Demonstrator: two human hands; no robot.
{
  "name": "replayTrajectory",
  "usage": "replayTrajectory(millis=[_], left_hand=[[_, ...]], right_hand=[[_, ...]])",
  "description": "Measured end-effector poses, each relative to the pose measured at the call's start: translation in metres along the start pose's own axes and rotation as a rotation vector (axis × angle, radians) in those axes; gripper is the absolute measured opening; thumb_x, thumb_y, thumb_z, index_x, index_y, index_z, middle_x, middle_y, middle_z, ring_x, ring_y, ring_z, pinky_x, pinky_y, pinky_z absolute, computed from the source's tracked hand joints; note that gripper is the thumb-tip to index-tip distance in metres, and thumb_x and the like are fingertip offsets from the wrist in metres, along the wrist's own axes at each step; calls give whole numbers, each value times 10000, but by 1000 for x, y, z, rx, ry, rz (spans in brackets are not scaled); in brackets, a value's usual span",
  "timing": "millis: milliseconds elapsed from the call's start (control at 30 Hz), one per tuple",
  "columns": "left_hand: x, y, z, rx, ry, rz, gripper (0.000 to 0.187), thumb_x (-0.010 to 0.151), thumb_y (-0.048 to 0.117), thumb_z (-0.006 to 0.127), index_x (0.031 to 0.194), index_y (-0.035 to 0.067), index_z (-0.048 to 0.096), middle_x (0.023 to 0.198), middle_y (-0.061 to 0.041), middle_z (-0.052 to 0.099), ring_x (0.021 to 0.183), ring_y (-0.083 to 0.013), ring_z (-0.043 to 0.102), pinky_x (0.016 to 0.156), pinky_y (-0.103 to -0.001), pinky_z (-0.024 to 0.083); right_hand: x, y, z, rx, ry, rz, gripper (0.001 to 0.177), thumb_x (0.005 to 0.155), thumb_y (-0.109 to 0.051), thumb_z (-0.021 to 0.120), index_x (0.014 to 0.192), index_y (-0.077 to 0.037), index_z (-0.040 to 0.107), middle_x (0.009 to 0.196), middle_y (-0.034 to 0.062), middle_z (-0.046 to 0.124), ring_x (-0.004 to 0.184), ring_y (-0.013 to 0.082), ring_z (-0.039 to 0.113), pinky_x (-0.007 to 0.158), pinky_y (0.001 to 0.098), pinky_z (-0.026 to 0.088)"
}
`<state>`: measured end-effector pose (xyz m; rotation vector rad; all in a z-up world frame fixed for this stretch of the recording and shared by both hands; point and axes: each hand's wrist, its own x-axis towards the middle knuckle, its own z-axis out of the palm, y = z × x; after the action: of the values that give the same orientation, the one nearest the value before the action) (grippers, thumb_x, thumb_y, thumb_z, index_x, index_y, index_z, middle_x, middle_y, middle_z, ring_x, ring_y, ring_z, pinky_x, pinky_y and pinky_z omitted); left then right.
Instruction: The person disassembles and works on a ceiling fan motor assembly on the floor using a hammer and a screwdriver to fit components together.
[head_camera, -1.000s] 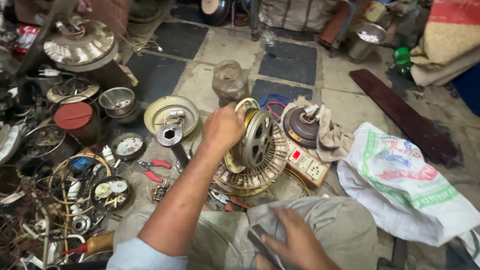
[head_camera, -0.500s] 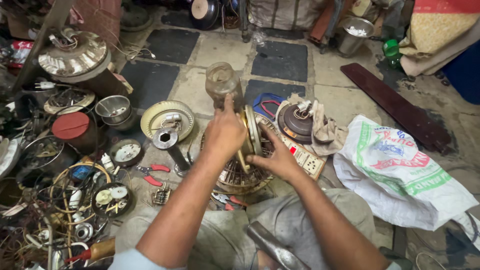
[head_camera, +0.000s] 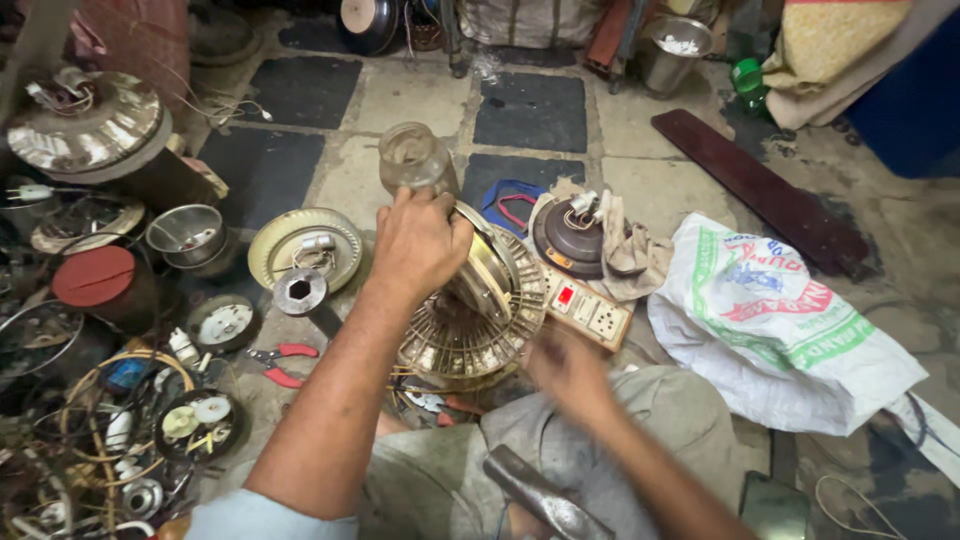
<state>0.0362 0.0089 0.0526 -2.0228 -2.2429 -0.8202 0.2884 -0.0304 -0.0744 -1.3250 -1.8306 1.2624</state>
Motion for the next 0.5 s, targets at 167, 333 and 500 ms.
replayTrajectory(millis=[167, 333, 500], left_hand=[[-2, -3, 10, -35, 155, 60, 367, 860, 289, 576, 1037, 24, 759, 1147, -190, 700, 1128, -378, 586, 917, -563, 457], [-8, -4, 14, -129, 213, 34, 350, 864, 263, 570, 1040, 32, 765, 1130, -157, 710, 1128, -372, 592, 934, -546, 466], [-8, -11, 13, -112, 250, 101, 347, 843, 277, 595, 1002, 24, 771, 1079, -191, 691, 1098, -392, 585, 922, -566, 443]], right_hand=[[-109, -9, 3, -469, -488, -214, 584, 730, -281, 882, 1237, -103, 655, 1115, 186, 665, 996, 389, 663, 856, 465, 539], [-111, -11, 10, -698, -573, 226, 679, 752, -325, 832, 1374, -212, 584, 1166, 126, 735, 1123, 328, 684, 991, 415, 540], [-78, -15, -42, -203, -365, -29, 810, 718, -264, 872, 1428, -73, 534, 1308, 162, 710, 1189, 280, 665, 1021, 382, 520]])
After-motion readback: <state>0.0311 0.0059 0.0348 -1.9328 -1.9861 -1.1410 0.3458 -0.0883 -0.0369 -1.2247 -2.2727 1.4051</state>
